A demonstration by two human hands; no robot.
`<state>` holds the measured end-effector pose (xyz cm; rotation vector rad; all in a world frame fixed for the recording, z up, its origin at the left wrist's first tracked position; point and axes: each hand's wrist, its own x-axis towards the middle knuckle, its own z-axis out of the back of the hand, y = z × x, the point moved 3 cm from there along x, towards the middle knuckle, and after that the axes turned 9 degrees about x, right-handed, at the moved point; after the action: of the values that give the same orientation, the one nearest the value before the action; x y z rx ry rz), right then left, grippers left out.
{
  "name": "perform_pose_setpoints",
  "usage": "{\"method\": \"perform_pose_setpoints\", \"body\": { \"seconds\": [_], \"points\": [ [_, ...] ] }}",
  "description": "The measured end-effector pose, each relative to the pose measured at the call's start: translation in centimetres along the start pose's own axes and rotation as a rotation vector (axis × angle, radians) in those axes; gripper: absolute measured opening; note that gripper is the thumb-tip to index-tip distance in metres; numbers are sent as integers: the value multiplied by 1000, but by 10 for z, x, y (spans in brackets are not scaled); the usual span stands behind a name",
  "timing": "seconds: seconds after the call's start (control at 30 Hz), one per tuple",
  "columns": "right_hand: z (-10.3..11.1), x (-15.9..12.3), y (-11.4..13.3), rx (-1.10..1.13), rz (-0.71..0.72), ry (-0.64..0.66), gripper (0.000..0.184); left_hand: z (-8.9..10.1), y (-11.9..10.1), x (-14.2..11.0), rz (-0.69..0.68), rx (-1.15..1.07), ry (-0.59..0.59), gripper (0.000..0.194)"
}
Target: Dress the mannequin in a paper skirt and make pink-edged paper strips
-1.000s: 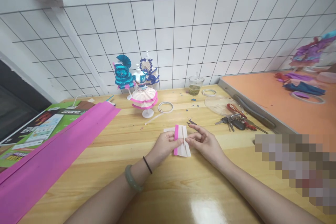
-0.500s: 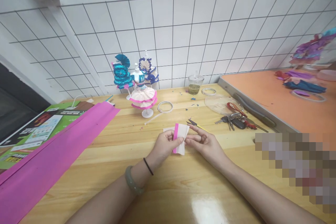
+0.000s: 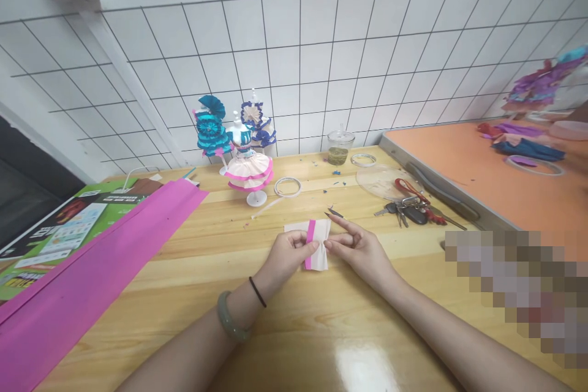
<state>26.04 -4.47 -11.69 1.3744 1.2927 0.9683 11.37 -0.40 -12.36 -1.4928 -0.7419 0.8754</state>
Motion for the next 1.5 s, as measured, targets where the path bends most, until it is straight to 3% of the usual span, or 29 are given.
{"method": "perform_pose_setpoints", "body": {
  "seconds": [0.67,1.03,1.5],
  "points": [
    [0,1,0,-36,42,-23,89,1,5,1,51,-51,-15,30],
    [-5,-2,-4,-64,57,7,87,2,-1,-1,8,-10,-66,23],
    [-5,-4,-4,-34,30,64,79,-6,1,-4,0,15,-68,29]
  ]
}}
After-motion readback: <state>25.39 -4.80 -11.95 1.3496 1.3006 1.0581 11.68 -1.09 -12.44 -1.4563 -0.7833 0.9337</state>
